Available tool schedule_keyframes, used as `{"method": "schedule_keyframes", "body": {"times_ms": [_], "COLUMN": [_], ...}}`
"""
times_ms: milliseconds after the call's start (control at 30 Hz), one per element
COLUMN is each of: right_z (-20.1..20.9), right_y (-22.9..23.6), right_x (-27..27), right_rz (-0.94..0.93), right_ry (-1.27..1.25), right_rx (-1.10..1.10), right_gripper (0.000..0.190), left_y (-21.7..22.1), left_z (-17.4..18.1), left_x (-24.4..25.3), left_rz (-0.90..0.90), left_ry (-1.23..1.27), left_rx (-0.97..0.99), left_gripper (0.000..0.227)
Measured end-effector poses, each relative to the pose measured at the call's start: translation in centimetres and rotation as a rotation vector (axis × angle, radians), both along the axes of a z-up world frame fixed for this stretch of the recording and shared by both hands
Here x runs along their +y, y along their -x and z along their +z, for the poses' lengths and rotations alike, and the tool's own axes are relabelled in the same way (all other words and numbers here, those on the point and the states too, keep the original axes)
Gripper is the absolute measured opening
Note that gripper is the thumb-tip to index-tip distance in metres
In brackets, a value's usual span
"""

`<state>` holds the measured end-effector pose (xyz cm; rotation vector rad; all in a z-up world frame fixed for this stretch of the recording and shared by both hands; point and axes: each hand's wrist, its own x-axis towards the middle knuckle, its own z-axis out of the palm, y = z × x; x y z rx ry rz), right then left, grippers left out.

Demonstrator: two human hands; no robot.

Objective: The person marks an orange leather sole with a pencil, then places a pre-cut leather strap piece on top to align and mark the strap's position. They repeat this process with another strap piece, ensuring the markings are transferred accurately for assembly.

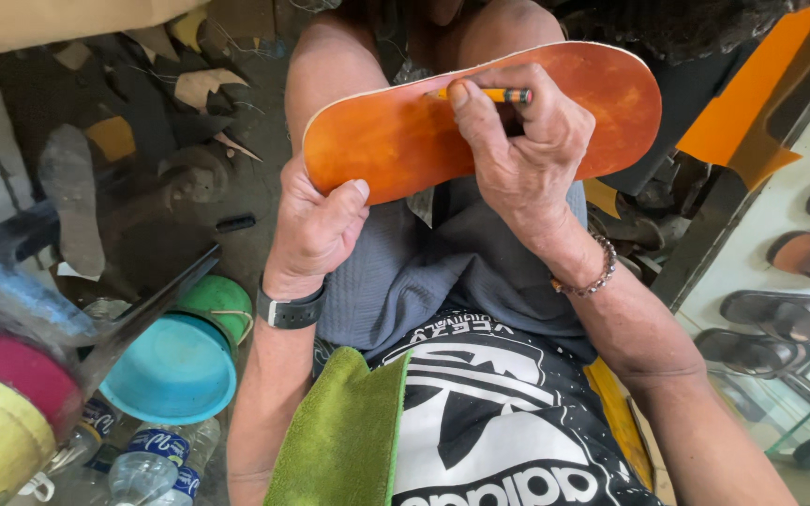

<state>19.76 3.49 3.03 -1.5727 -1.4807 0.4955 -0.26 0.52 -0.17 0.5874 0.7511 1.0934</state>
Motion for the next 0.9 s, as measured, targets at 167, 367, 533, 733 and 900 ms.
{"method": "schedule_keyframes", "body": {"times_ms": [167,367,533,733,900], "right_z": [1.5,2.3,0.5,-3.7,-4.7], "right_y": [-0.5,-4.7,-9.0,-11.4,-10.6], "right_x": [0.5,-0.2,-3.3,-6.4,-6.0], "right_rz": [0.011,-0.066,-0.313,-0.388,-0.464], "right_ry": [0.097,0.248,0.129,0.024,0.115], "right_rx": [0.021,0.653,0.766,0.878,0.968], "right_gripper": [0.016,0.01,0.014,0.027,0.028], "left_y": [0.2,-0.1,-0.4,-0.9,-1.5], "left_z": [-0.5,-0.4,2.1,5.2,5.8], "left_x": [0.0,-0.6,-2.0,-2.8,-3.9], "left_rz": [-0.018,-0.017,0.002,-0.095,-0.119], "left_ry": [0.044,-0.026,0.021,0.093,0.081], "left_rx": [0.086,-0.124,-0.203,0.03,0.007], "left_gripper": [0.021,0.037,0.041,0.07,0.07]}}
